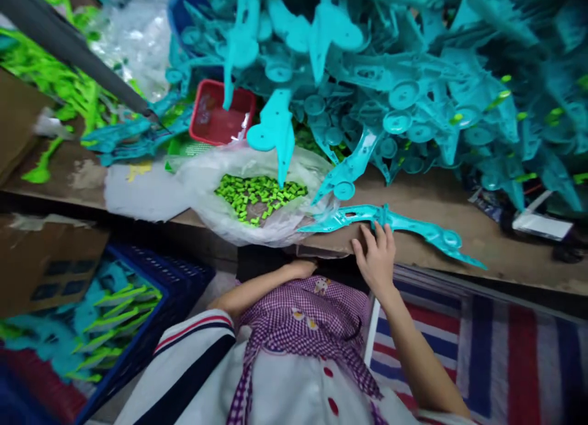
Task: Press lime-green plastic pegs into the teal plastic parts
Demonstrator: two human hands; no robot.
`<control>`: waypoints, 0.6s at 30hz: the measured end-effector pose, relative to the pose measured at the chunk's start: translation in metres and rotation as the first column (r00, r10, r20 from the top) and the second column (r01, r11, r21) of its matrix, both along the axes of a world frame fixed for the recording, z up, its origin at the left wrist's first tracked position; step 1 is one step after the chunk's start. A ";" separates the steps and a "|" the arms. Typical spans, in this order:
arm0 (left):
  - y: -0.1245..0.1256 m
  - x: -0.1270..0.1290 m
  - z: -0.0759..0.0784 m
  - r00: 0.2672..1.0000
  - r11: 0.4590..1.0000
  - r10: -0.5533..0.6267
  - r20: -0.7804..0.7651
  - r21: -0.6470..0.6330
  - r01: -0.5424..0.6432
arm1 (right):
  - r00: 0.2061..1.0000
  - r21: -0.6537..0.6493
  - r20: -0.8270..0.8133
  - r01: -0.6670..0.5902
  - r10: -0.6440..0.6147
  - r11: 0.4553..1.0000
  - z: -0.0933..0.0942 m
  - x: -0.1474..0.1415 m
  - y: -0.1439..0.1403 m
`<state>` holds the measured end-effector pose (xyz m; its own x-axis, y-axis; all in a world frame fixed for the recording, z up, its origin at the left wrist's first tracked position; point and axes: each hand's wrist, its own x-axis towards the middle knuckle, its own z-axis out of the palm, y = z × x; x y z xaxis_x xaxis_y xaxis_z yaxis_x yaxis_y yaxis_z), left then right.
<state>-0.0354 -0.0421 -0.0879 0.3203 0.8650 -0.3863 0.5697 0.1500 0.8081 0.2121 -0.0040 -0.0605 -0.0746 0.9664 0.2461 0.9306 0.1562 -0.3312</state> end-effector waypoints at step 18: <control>0.111 -0.098 0.065 0.841 0.830 0.275 -0.466 0.557 0.037 | 0.935 0.185 -0.332 -0.065 0.125 0.981 0.039 -0.029 -0.078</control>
<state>-0.1332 0.0694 -0.0233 0.0927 0.9934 0.0672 0.9209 -0.1112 0.3736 0.1828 -0.0824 -0.0219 -0.0469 0.9011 0.4311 0.7441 0.3194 -0.5868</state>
